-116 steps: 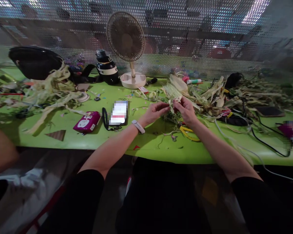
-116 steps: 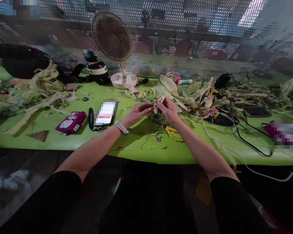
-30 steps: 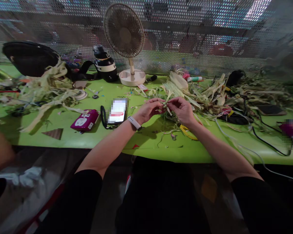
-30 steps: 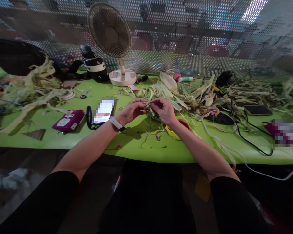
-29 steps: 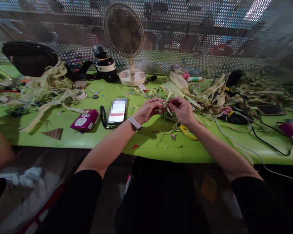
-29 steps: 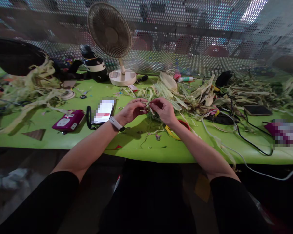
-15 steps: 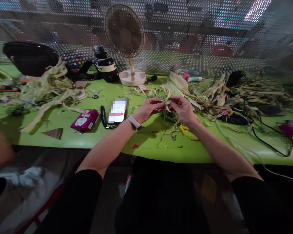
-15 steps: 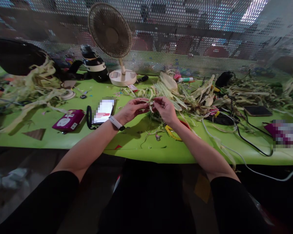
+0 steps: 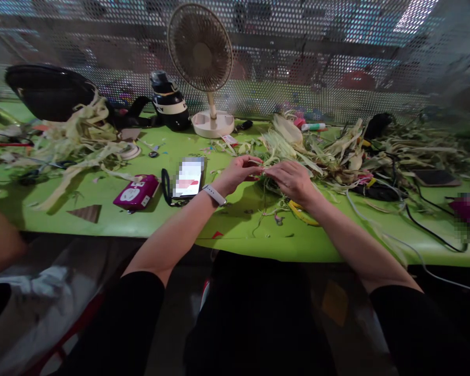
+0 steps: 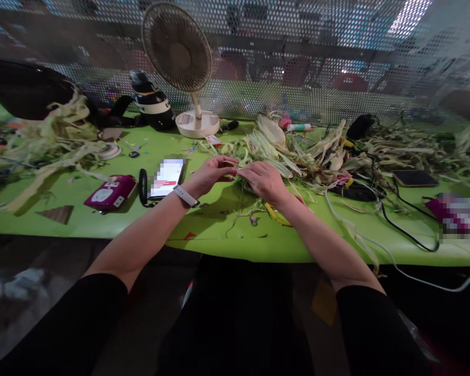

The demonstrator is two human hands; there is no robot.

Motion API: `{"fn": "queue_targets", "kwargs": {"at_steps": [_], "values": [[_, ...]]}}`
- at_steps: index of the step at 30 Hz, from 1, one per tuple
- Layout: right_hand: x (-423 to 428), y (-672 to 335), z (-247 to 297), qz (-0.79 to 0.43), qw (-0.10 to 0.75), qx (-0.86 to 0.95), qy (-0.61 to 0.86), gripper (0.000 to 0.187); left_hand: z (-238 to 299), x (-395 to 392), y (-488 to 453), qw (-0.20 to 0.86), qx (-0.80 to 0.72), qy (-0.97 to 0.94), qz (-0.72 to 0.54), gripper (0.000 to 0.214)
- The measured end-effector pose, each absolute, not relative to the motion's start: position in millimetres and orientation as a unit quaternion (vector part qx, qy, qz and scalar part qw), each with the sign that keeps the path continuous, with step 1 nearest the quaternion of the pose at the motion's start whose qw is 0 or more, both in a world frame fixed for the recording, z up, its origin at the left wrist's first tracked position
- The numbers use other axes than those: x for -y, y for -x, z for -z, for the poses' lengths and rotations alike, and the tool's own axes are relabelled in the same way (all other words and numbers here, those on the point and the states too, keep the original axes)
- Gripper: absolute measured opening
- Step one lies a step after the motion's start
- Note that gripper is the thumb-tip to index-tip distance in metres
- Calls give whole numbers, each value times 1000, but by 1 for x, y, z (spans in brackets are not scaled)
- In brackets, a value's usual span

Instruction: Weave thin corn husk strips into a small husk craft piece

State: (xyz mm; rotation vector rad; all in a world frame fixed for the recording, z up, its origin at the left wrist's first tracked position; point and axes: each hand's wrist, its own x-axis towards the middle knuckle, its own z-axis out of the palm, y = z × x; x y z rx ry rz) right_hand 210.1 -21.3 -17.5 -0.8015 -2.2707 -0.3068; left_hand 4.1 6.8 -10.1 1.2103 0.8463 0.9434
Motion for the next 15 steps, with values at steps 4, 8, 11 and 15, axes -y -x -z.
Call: {"fn": "queue_targets", "kwargs": {"at_steps": [4, 8, 11, 15], "values": [[23, -210, 16, 180, 324, 865, 339, 23, 11, -4, -6, 615, -369, -603, -349, 18], [21, -205, 18, 174, 347, 851, 353, 24, 10, -4, -5, 618, -355, -615, -339, 16], [19, -204, 17, 150, 356, 845, 369, 27, 10, -5, -3, 619, -345, -617, -342, 17], [21, -205, 12, 57, 372, 844, 382, 28, 12, -6, -2, 623, -334, -626, -330, 14]]}}
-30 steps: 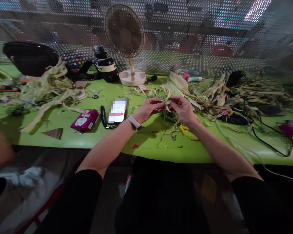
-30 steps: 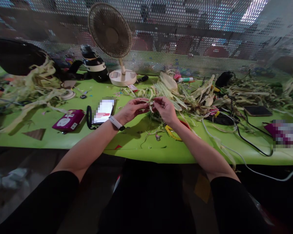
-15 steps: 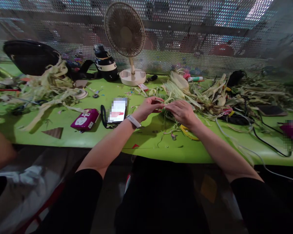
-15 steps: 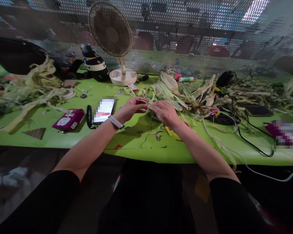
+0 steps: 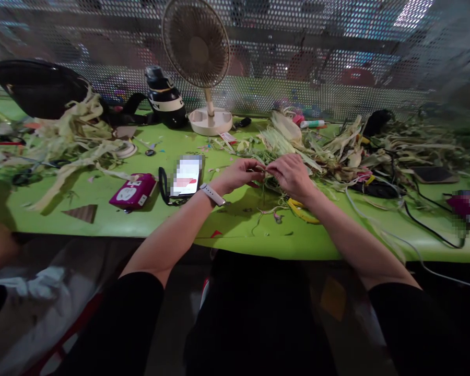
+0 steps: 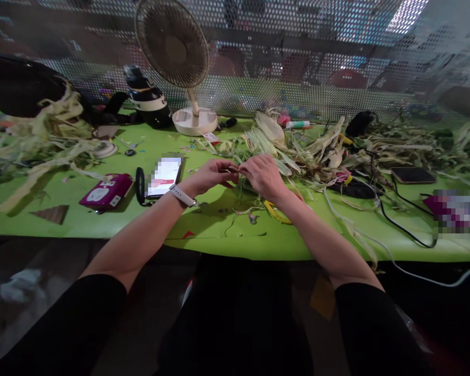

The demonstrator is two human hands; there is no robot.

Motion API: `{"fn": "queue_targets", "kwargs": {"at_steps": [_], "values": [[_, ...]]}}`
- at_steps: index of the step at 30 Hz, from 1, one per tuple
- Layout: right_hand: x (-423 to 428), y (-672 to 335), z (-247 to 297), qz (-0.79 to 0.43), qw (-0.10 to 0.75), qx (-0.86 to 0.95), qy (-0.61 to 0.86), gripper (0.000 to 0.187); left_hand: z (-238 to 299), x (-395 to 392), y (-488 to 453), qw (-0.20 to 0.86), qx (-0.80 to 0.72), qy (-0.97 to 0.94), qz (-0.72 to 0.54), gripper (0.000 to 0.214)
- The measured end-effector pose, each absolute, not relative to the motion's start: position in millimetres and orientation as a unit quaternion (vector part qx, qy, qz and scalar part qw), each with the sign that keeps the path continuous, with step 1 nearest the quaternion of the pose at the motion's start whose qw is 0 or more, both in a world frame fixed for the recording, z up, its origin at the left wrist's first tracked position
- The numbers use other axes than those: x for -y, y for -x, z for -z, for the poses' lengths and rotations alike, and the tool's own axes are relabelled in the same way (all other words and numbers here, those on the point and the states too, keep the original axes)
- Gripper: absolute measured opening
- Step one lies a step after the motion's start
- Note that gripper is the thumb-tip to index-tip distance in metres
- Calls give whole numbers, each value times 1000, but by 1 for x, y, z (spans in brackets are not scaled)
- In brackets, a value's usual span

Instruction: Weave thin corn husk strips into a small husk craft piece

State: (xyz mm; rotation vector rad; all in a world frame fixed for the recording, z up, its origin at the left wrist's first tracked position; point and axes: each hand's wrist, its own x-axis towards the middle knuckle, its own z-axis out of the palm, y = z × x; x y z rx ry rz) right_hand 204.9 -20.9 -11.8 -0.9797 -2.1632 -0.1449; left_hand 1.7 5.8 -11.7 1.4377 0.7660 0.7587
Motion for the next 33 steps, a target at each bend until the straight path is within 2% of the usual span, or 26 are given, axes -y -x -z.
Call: {"fn": "queue_targets", "kwargs": {"at_steps": [6, 13, 16, 21, 26, 33], "values": [[19, -204, 12, -259, 436, 761, 404, 20, 12, -6, -3, 603, -339, -642, -331, 16], [12, -198, 21, -460, 502, 606, 412, 29, 10, -5, -7, 573, -331, -625, -414, 21], [14, -198, 20, -478, 511, 589, 405, 34, 10, -4, -8, 584, -338, -597, -434, 24], [16, -197, 19, -459, 515, 608, 394, 37, 7, -1, -8, 615, -338, -562, -438, 16], [15, -197, 21, -401, 519, 657, 371, 33, 7, 0, -10, 674, -326, -498, -436, 14], [15, -198, 22, -325, 517, 690, 388, 31, 11, -1, -13, 694, -330, -445, -459, 13]]}}
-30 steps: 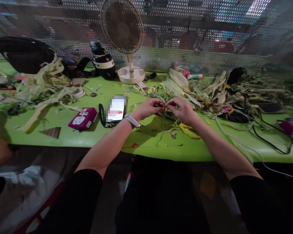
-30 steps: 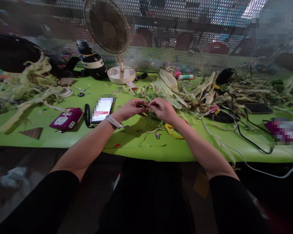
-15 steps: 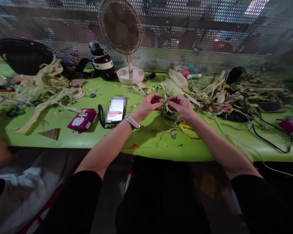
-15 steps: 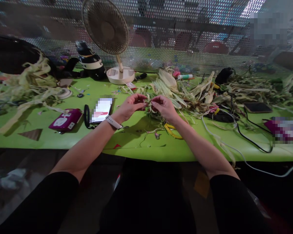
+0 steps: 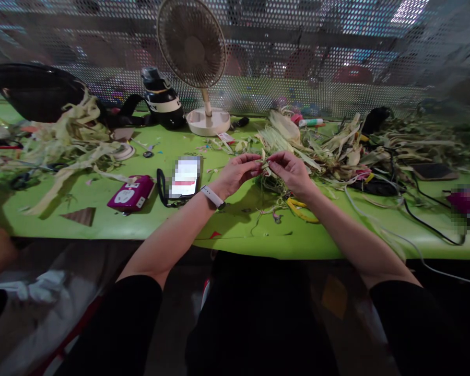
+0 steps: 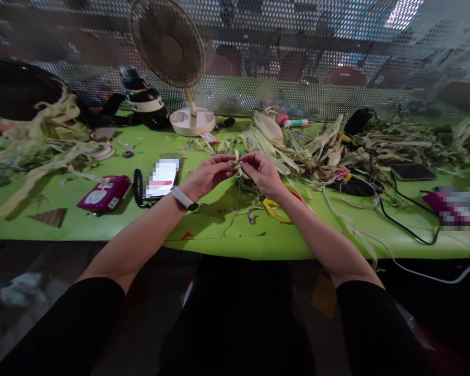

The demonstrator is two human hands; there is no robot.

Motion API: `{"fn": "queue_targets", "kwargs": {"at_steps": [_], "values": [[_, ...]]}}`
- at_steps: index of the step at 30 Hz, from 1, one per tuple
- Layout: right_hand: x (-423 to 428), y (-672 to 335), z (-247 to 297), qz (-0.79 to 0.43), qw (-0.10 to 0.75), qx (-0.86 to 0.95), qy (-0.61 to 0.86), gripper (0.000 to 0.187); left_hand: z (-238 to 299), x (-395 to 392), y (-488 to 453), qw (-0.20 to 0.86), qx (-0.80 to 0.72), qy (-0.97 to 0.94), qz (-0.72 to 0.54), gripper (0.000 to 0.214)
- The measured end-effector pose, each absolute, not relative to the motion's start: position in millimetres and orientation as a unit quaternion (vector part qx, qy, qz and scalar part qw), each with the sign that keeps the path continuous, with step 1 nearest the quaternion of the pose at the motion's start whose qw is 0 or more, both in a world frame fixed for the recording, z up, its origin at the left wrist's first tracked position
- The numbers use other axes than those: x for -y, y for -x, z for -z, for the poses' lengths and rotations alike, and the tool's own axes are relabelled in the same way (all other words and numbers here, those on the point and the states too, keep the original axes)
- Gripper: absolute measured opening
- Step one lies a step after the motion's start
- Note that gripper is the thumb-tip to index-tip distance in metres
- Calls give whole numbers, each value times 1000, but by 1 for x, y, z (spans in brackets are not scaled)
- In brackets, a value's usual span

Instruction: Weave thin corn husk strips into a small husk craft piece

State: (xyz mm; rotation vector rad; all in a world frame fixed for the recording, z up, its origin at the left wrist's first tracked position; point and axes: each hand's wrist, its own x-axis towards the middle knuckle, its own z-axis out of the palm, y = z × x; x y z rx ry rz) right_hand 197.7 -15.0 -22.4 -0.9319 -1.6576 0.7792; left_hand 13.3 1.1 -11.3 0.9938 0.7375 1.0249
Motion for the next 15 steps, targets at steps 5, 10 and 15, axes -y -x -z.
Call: {"fn": "queue_targets", "kwargs": {"at_steps": [5, 10, 15], "values": [[11, -197, 23, -300, 545, 670, 404, 32, 9, 1, -13, 690, -326, -467, -446, 18], [11, -196, 24, -339, 561, 642, 397, 34, 8, 1, -12, 682, -313, -476, -458, 17], [12, -195, 26, -356, 564, 631, 397, 39, 9, 2, -13, 670, -312, -481, -473, 12]]}}
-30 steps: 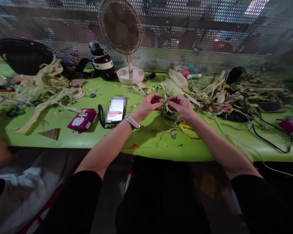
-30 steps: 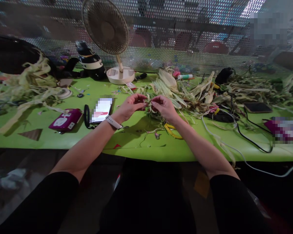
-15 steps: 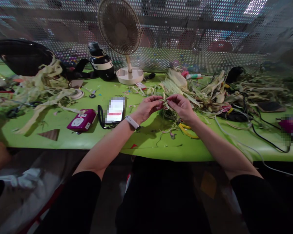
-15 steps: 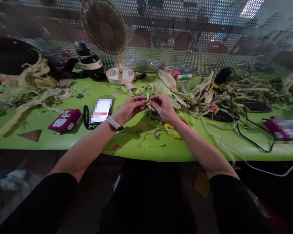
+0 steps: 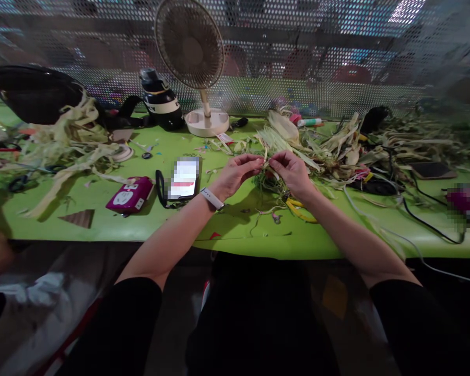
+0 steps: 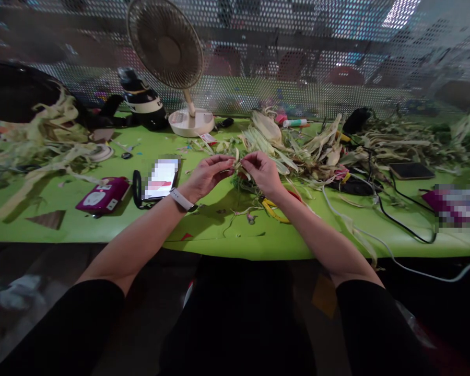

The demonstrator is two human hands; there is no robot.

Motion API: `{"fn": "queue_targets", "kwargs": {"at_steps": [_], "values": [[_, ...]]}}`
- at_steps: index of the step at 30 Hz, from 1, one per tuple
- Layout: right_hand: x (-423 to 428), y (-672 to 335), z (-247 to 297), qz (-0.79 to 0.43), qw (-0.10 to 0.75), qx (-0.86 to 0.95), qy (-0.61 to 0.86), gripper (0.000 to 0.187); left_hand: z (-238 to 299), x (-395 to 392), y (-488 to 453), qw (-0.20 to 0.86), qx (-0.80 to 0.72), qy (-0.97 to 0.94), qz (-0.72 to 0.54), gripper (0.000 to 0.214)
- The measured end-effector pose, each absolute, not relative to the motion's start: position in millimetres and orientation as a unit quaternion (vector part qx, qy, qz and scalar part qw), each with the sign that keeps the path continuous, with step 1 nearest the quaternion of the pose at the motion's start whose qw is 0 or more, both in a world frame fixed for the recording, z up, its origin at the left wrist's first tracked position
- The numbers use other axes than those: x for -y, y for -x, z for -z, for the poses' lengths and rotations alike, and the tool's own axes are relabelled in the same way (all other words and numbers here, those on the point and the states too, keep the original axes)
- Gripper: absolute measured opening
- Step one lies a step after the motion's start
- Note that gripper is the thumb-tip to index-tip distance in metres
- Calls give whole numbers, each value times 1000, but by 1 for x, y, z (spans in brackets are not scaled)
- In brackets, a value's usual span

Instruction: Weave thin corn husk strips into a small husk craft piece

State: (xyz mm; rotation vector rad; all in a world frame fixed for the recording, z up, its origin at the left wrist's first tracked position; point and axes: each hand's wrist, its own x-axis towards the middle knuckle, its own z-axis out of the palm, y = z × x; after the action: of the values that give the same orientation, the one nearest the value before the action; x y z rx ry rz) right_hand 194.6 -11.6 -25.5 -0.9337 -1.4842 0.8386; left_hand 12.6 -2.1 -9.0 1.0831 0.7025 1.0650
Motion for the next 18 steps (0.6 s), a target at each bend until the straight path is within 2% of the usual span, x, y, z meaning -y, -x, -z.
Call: {"fn": "queue_targets", "kwargs": {"at_steps": [4, 8, 12, 18], "values": [[12, -196, 24, -352, 559, 635, 401, 40, 10, 3, -13, 669, -315, -484, -469, 16], [15, -198, 19, -274, 547, 677, 408, 33, 12, 2, -12, 682, -328, -478, -446, 21], [21, -202, 11, -109, 506, 755, 403, 24, 12, 3, -12, 679, -333, -482, -443, 26], [34, -208, 7, 151, 373, 843, 357, 18, 13, 4, -15, 661, -329, -466, -487, 21]]}}
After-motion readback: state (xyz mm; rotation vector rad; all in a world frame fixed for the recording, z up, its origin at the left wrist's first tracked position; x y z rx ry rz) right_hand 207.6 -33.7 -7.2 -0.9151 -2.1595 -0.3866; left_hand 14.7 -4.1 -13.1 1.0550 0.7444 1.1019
